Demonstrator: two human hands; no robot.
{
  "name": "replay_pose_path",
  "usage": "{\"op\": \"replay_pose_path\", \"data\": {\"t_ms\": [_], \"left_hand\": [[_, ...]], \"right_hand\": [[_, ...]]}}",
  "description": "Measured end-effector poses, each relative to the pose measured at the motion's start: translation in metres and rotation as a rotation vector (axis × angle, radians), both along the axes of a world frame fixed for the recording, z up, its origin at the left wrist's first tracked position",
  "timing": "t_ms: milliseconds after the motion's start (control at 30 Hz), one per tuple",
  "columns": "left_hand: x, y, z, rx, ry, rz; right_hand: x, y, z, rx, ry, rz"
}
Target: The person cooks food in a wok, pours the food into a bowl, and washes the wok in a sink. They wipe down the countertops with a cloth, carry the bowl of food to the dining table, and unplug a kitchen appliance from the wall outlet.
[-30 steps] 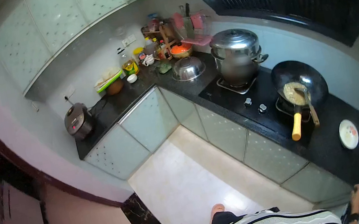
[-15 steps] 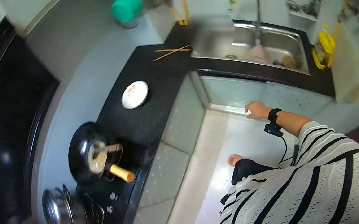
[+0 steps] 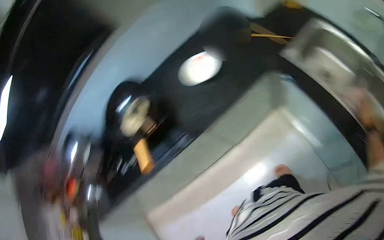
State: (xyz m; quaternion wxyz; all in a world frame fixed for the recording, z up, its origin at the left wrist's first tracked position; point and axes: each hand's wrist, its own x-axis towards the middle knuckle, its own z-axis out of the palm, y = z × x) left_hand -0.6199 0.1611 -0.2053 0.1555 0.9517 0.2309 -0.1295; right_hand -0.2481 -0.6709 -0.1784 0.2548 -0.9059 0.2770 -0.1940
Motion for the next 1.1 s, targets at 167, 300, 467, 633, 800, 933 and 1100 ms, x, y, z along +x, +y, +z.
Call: {"op": "replay_pose_path", "data": {"t_ms": [167, 300, 467, 633, 800, 933, 1100], "left_hand": [[0.008, -0.109, 0.053, -0.118, -0.132, 0.491], [-0.024, -0.149, 0.062, -0.145, 0.036, 0.786], [-0.084, -0.147, 0.027, -0.178, 0.071, 0.88], [-0.144, -0.132, -0.008, -0.318, 0.027, 0.999], [-0.229, -0.071, -0.046, -0.371, -0.053, 0.984], [-0.272, -0.006, 0.013, -0.368, -0.186, 1.005], [-0.29, 0.09, 0.079, -0.296, -0.518, 0.983]], "right_hand": [[0.108, -0.062, -0.038, -0.213, 0.136, 0.158], [0.143, -0.055, -0.013, -0.269, 0.182, 0.169], [0.152, 0.013, 0.04, -0.12, 0.046, 0.285], [0.122, 0.148, 0.088, 0.307, -0.121, 0.613], [0.039, 0.303, 0.102, 0.831, -0.1, 0.972], [-0.027, 0.421, 0.125, 1.223, -0.02, 1.104], [-0.067, 0.596, 0.163, 1.801, 0.019, 0.968]]}}
